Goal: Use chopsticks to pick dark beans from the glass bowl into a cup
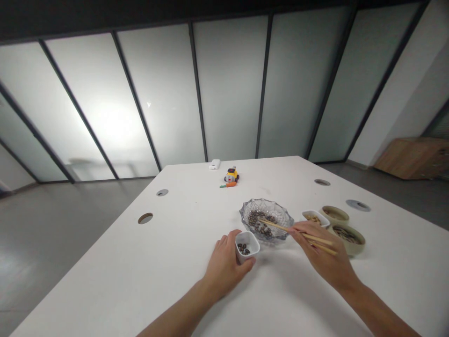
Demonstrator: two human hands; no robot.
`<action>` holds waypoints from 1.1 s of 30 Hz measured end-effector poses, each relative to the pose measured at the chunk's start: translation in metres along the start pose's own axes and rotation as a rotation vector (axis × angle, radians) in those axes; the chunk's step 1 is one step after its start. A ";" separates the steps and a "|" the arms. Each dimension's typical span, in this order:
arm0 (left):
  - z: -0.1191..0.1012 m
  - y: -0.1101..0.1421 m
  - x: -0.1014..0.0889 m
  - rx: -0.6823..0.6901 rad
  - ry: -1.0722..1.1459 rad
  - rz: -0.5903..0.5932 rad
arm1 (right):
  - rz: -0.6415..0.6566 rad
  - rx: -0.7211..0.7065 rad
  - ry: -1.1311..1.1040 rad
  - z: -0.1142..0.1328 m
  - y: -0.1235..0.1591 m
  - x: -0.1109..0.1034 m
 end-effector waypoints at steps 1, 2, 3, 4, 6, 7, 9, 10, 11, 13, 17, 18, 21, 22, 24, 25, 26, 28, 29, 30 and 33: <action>0.000 0.000 0.000 0.001 -0.001 0.001 | 0.008 -0.006 -0.011 0.001 0.000 0.001; 0.000 0.000 0.000 0.003 -0.001 0.003 | 0.013 -0.009 -0.020 0.001 0.000 0.001; 0.000 0.000 0.000 0.004 -0.001 0.005 | 0.013 -0.009 -0.029 0.002 0.001 0.001; 0.000 0.000 0.001 0.005 -0.002 0.005 | 0.011 -0.008 -0.035 0.002 0.001 0.001; 0.000 0.000 0.001 0.003 -0.002 0.004 | 0.000 0.000 -0.035 0.001 0.001 0.001; 0.000 0.000 0.000 0.002 -0.001 0.002 | -0.010 0.004 -0.031 0.001 0.001 0.000; 0.001 0.000 0.001 0.002 0.001 0.000 | -0.034 0.015 -0.023 -0.001 0.001 0.000; 0.001 0.000 0.001 0.005 0.002 -0.001 | -0.045 0.022 -0.022 -0.001 0.002 -0.001; 0.001 -0.001 0.001 0.009 0.003 -0.002 | -0.053 0.028 -0.029 -0.001 0.002 -0.001; 0.000 -0.001 0.001 0.015 0.005 -0.002 | -0.047 0.034 -0.067 0.000 0.002 -0.001; -0.001 -0.001 0.001 0.019 0.004 -0.006 | 0.058 0.048 -0.177 0.005 0.004 0.008; -0.002 -0.002 0.000 0.020 0.002 -0.007 | 0.087 0.058 -0.190 0.005 0.004 0.010; -0.003 -0.002 0.000 0.022 0.000 -0.007 | 0.131 0.079 -0.189 0.006 0.005 0.015; -0.003 -0.002 0.000 0.021 -0.001 -0.007 | 0.131 0.079 -0.182 0.006 0.005 0.015; -0.003 -0.002 0.000 0.019 -0.003 -0.008 | 0.118 0.072 -0.166 0.007 0.004 0.015; -0.003 -0.002 0.000 0.019 -0.002 -0.009 | 0.110 0.066 -0.160 0.008 0.004 0.014; -0.003 -0.002 0.001 0.021 -0.001 -0.009 | 0.103 0.057 -0.156 0.009 0.004 0.013; -0.004 -0.002 0.001 0.028 0.001 -0.009 | 0.084 0.032 -0.151 0.012 0.003 0.011; -0.004 -0.002 0.000 0.029 0.001 -0.008 | 0.064 0.015 -0.146 0.013 0.003 0.010; -0.004 -0.002 0.000 0.029 0.000 -0.007 | 0.039 -0.002 -0.135 0.014 0.004 0.008; -0.003 -0.003 0.000 0.025 -0.003 -0.004 | -0.049 -0.045 -0.081 0.015 0.005 0.002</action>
Point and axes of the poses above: each hand's wrist, its own y-axis away from the middle knuckle, its own x-axis out of the palm, z = x × y, the point moved 7 cm from there along -y, towards the middle knuckle, and after that the axes turned 11 degrees about x, right-handed, at the moved point
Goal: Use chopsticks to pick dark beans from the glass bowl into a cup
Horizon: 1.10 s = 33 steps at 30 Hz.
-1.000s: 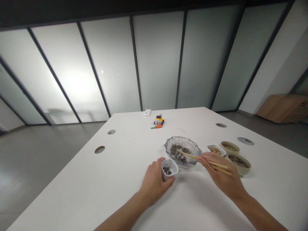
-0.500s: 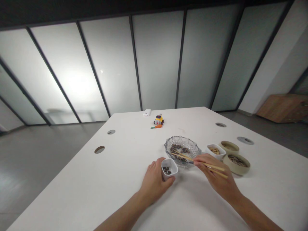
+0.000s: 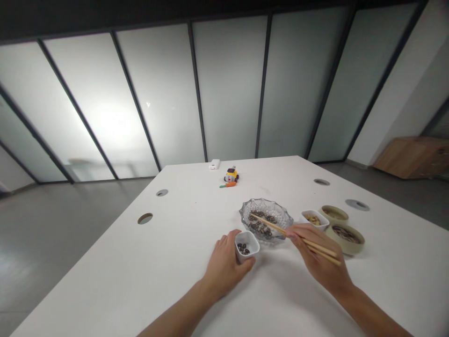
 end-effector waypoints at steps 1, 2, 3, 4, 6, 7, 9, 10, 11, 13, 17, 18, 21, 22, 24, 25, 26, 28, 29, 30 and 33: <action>0.001 0.000 0.000 -0.001 0.000 0.001 | -0.020 -0.008 0.019 0.000 0.001 -0.001; 0.001 0.000 0.001 0.000 0.000 0.002 | -0.033 -0.012 0.036 -0.001 0.001 -0.002; 0.002 0.000 0.001 0.000 0.001 0.000 | -0.041 -0.014 0.047 -0.001 0.002 -0.003; 0.003 -0.001 0.002 0.003 0.001 -0.002 | -0.047 -0.014 0.053 -0.002 0.002 -0.003; 0.005 -0.001 0.003 0.005 0.000 -0.008 | -0.048 -0.011 0.049 -0.002 0.003 -0.003; 0.006 -0.001 0.003 0.006 -0.001 -0.010 | -0.041 -0.004 0.040 -0.003 0.003 -0.002; 0.007 -0.001 0.004 0.003 0.000 -0.009 | -0.023 0.018 0.008 -0.003 0.003 0.000; 0.006 -0.001 0.004 0.002 0.001 -0.008 | -0.010 0.033 -0.013 -0.004 0.002 0.001; 0.006 -0.001 0.004 0.002 0.003 -0.007 | -0.001 0.045 -0.034 -0.004 0.002 0.002; 0.003 0.000 0.002 0.003 0.005 -0.005 | 0.013 0.072 -0.067 -0.006 0.002 0.004; -0.001 0.001 -0.001 -0.006 -0.001 0.002 | 0.055 0.120 -0.089 -0.012 0.002 0.009; -0.001 0.001 -0.002 -0.009 -0.002 0.002 | 0.071 0.127 -0.092 -0.013 0.002 0.011; -0.001 0.001 -0.001 -0.010 -0.004 -0.001 | 0.103 0.138 -0.092 -0.016 0.003 0.014; 0.000 0.001 0.000 -0.008 -0.005 -0.002 | 0.104 0.135 -0.090 -0.016 0.004 0.014; 0.001 0.000 0.001 -0.004 -0.007 -0.002 | 0.098 0.120 -0.083 -0.015 0.004 0.013; 0.001 0.000 0.001 -0.001 -0.008 -0.001 | 0.094 0.112 -0.079 -0.015 0.004 0.013; 0.001 0.000 0.001 -0.001 -0.008 -0.002 | 0.090 0.106 -0.075 -0.015 0.004 0.012; 0.001 0.001 0.001 -0.004 -0.008 -0.002 | 0.077 0.098 -0.067 -0.014 0.004 0.011; 0.001 0.001 0.001 -0.007 -0.007 -0.002 | 0.065 0.095 -0.064 -0.014 0.004 0.010; 0.001 0.001 0.001 -0.010 -0.005 -0.001 | 0.051 0.095 -0.061 -0.014 0.004 0.009; 0.001 0.001 0.000 -0.012 0.001 0.000 | 0.004 0.115 -0.040 -0.015 0.003 0.004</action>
Point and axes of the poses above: each hand's wrist, its own y-axis away from the middle knuckle, its own x-axis out of the palm, z = x × y, the point moved 7 cm from there along -y, towards the middle knuckle, and after that the axes turned 11 degrees about x, right-handed, at the moved point
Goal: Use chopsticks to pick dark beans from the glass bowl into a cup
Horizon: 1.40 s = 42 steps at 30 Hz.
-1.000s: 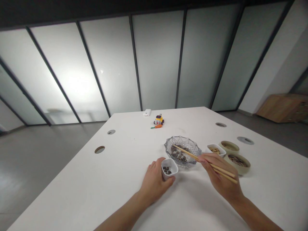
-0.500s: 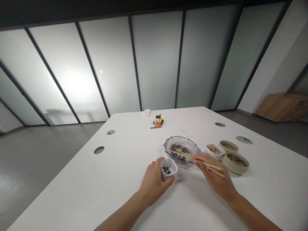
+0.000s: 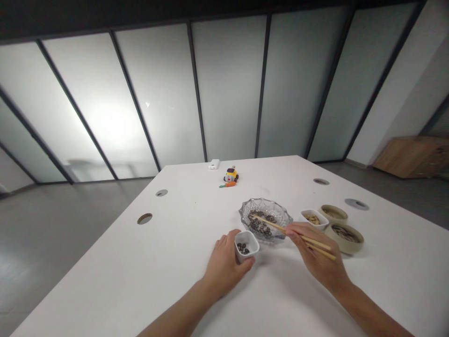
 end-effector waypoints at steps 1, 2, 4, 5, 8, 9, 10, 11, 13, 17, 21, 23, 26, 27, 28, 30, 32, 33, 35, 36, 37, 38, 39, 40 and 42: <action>0.000 0.000 0.000 0.003 0.001 0.000 | -0.007 0.017 0.010 -0.001 0.000 -0.001; -0.001 0.000 0.000 0.007 0.000 -0.001 | -0.003 0.037 0.021 -0.003 0.000 -0.001; -0.001 0.000 0.000 0.015 -0.002 -0.003 | 0.024 0.078 0.037 -0.006 0.000 0.001; -0.001 0.000 0.000 0.017 -0.003 -0.004 | 0.041 0.091 0.040 -0.007 0.000 0.003; 0.000 -0.001 0.001 0.016 -0.006 -0.004 | 0.060 0.075 0.045 -0.005 0.002 0.007; 0.000 -0.001 0.001 0.016 -0.007 -0.004 | 0.055 0.058 0.047 -0.004 0.002 0.007; 0.000 -0.001 0.001 0.015 -0.007 -0.005 | 0.048 0.042 0.048 -0.003 0.003 0.007; 0.000 -0.001 0.001 0.015 -0.008 -0.005 | 0.042 0.028 0.048 -0.002 0.003 0.007; 0.000 -0.001 0.001 0.013 -0.007 -0.005 | 0.033 0.014 0.046 -0.001 0.003 0.007; 0.000 -0.001 0.000 0.008 0.001 0.000 | 0.005 0.010 0.025 0.000 0.003 0.004; 0.002 -0.001 0.001 0.009 0.000 -0.002 | -0.022 -0.005 0.002 0.003 0.002 0.002; 0.002 -0.001 0.002 0.014 0.000 -0.004 | -0.028 -0.015 -0.011 0.005 0.002 0.001; 0.001 -0.001 0.001 0.021 0.001 -0.007 | -0.024 -0.026 -0.039 0.007 0.002 0.002; 0.000 -0.001 0.001 0.024 0.002 -0.008 | -0.015 -0.026 -0.050 0.008 0.002 0.002; -0.002 -0.001 0.000 0.025 0.002 -0.007 | -0.006 -0.022 -0.058 0.007 0.002 0.003; -0.003 -0.001 0.000 0.022 0.004 -0.006 | 0.018 -0.008 -0.067 0.005 0.003 0.005; -0.004 -0.002 0.000 0.012 0.004 -0.005 | 0.051 0.008 -0.069 0.003 0.004 0.008; -0.004 -0.002 0.000 0.008 0.004 -0.005 | 0.071 0.015 -0.069 0.001 0.004 0.010; -0.004 -0.002 0.000 0.003 0.000 -0.003 | 0.104 0.027 -0.067 -0.001 0.005 0.012; -0.003 -0.002 0.000 0.001 -0.003 -0.001 | 0.112 0.032 -0.066 -0.001 0.005 0.013; -0.004 -0.002 0.001 0.000 -0.004 0.002 | 0.115 0.036 -0.064 -0.002 0.005 0.013; -0.004 -0.002 0.000 -0.001 -0.005 0.004 | 0.112 0.036 -0.063 -0.002 0.005 0.013; -0.004 -0.002 0.000 -0.003 -0.005 0.005 | 0.108 0.033 -0.063 -0.001 0.005 0.013; -0.004 -0.002 0.000 -0.002 -0.003 0.004 | 0.103 0.028 -0.062 0.000 0.005 0.012; -0.005 -0.002 -0.001 0.003 0.004 0.001 | 0.090 0.016 -0.059 0.001 0.005 0.012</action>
Point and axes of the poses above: each hand's wrist, its own y-axis away from the middle knuckle, its own x-axis out of the palm, z = x × y, the point moved 7 cm from there along -y, towards the middle knuckle, and after that the axes turned 11 degrees about x, right-handed, at the moved point
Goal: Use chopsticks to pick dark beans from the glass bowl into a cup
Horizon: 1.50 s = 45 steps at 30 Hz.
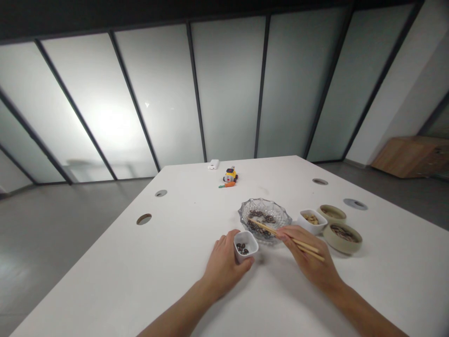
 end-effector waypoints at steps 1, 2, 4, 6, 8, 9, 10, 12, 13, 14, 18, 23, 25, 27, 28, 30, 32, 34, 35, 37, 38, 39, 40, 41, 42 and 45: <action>0.000 0.000 0.000 0.002 0.003 -0.001 | -0.009 -0.007 0.003 0.001 0.000 0.000; 0.001 0.000 0.000 0.003 0.006 -0.002 | -0.020 -0.016 0.008 0.001 0.000 -0.001; 0.003 0.000 0.001 0.002 0.010 -0.001 | -0.049 -0.045 0.021 0.003 0.000 -0.003; 0.005 0.000 0.003 0.000 0.013 0.000 | -0.087 -0.087 0.036 0.005 0.001 -0.006; 0.007 0.000 0.004 0.006 0.012 -0.003 | -0.121 -0.118 0.051 0.006 0.002 -0.008; 0.008 -0.001 0.004 0.010 0.011 -0.005 | -0.131 -0.126 0.057 0.007 0.002 -0.009; 0.008 -0.001 0.005 0.014 0.009 -0.006 | -0.136 -0.129 0.060 0.007 0.002 -0.010; 0.008 0.000 0.005 0.014 0.007 -0.004 | -0.135 -0.130 0.061 0.007 0.002 -0.009; 0.007 0.000 0.005 0.013 0.008 -0.003 | -0.132 -0.129 0.058 0.007 0.002 -0.009; 0.007 0.000 0.005 0.012 0.010 -0.002 | -0.128 -0.127 0.055 0.007 0.002 -0.008; 0.005 0.000 0.004 0.007 0.013 -0.005 | -0.111 -0.103 0.025 0.007 0.001 -0.007; 0.005 0.000 0.004 0.002 0.011 0.001 | -0.079 -0.065 0.009 0.003 0.001 -0.004; 0.004 0.000 0.004 0.003 0.008 0.002 | -0.076 -0.064 0.028 0.001 0.002 -0.004; 0.003 0.000 0.003 0.006 0.006 0.001 | -0.075 -0.065 0.052 0.000 0.002 -0.003; 0.003 0.000 0.003 0.006 0.005 0.000 | -0.075 -0.066 0.060 0.000 0.003 -0.003; 0.003 0.000 0.003 0.004 0.006 -0.002 | -0.074 -0.064 0.068 0.001 0.002 -0.003; 0.003 -0.001 0.003 0.004 0.006 -0.001 | -0.075 -0.067 0.067 0.002 0.002 -0.004; 0.004 -0.001 0.003 0.006 0.004 -0.002 | -0.079 -0.067 0.062 0.003 0.001 -0.004; 0.004 -0.001 0.004 0.007 0.002 -0.003 | -0.081 -0.066 0.059 0.004 0.001 -0.004; 0.005 -0.001 0.004 0.007 -0.002 -0.003 | -0.084 -0.059 0.056 0.004 0.001 -0.003; 0.005 -0.001 0.004 0.008 -0.002 -0.002 | -0.085 -0.055 0.056 0.003 0.001 -0.004; 0.005 -0.001 0.004 0.008 -0.002 0.000 | -0.088 -0.052 0.054 0.003 0.001 -0.004; 0.005 0.000 0.004 0.008 -0.002 0.002 | -0.092 -0.051 0.052 0.004 0.001 -0.004; 0.005 0.000 0.004 0.007 -0.002 0.001 | -0.099 -0.049 0.051 0.004 0.001 -0.005; 0.005 0.000 0.005 0.006 -0.002 0.001 | -0.106 -0.046 0.049 0.004 0.001 -0.007; 0.006 0.000 0.005 -0.003 0.001 0.001 | -0.126 -0.011 0.045 0.000 0.001 -0.010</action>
Point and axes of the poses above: each hand's wrist, its own y-axis away from the middle knuckle, its own x-axis out of the palm, z = x × y, the point moved 7 cm from there along -y, towards the middle knuckle, and after that the axes turned 11 degrees about x, right-handed, at the moved point
